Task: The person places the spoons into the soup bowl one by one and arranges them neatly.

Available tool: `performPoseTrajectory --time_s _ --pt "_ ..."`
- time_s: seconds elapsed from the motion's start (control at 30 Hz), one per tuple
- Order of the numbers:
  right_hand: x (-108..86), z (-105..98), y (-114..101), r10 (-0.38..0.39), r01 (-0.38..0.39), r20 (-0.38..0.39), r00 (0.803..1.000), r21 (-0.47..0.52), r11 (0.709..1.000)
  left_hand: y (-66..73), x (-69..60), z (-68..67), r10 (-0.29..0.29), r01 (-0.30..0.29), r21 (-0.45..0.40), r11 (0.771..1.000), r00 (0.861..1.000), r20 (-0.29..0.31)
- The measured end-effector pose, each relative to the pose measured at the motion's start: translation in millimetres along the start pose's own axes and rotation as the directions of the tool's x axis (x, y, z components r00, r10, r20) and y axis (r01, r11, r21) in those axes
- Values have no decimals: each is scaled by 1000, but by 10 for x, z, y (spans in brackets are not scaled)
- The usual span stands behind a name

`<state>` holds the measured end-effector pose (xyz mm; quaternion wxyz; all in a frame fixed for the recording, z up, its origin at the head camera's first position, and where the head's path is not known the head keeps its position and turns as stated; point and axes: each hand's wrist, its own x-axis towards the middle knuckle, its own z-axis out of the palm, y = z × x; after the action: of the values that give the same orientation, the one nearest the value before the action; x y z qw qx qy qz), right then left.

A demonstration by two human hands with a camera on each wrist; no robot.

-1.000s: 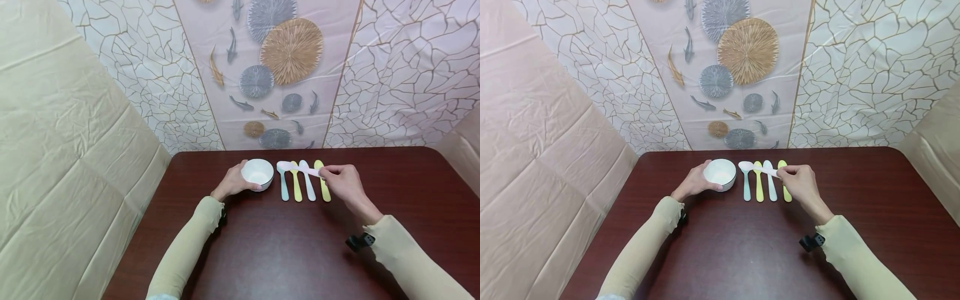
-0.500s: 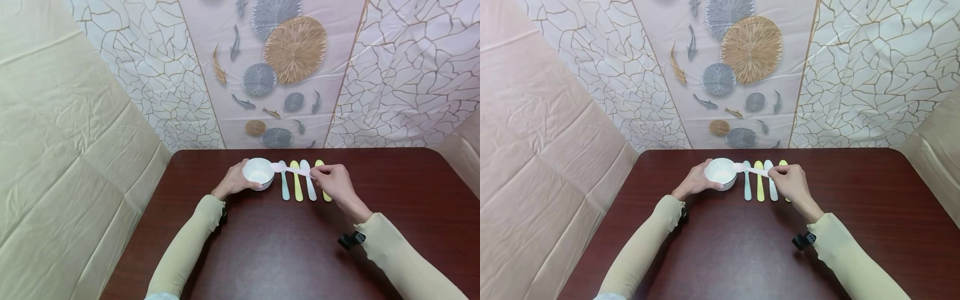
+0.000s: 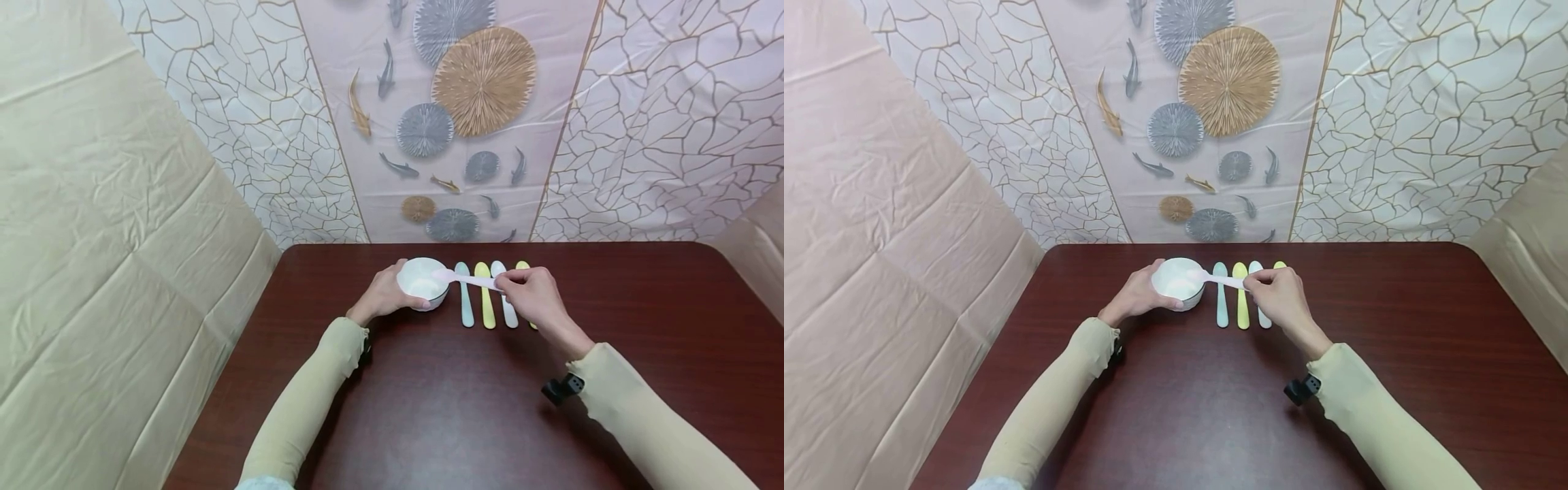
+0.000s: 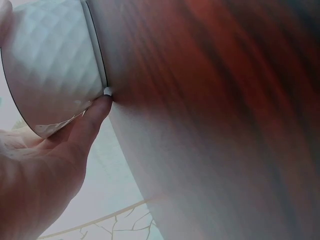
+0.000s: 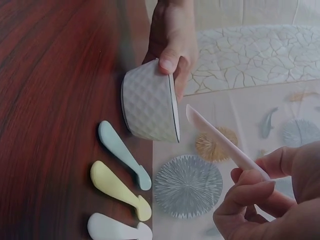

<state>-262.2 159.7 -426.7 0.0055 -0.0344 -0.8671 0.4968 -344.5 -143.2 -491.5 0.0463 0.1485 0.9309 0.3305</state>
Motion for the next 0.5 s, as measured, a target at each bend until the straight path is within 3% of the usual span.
performPoseTrajectory --time_s 0.5 --pt "57 217 -25 0 0 47 999 -16 1000 -6 -5 -12 23 -23 -11 1000 1000 -5"
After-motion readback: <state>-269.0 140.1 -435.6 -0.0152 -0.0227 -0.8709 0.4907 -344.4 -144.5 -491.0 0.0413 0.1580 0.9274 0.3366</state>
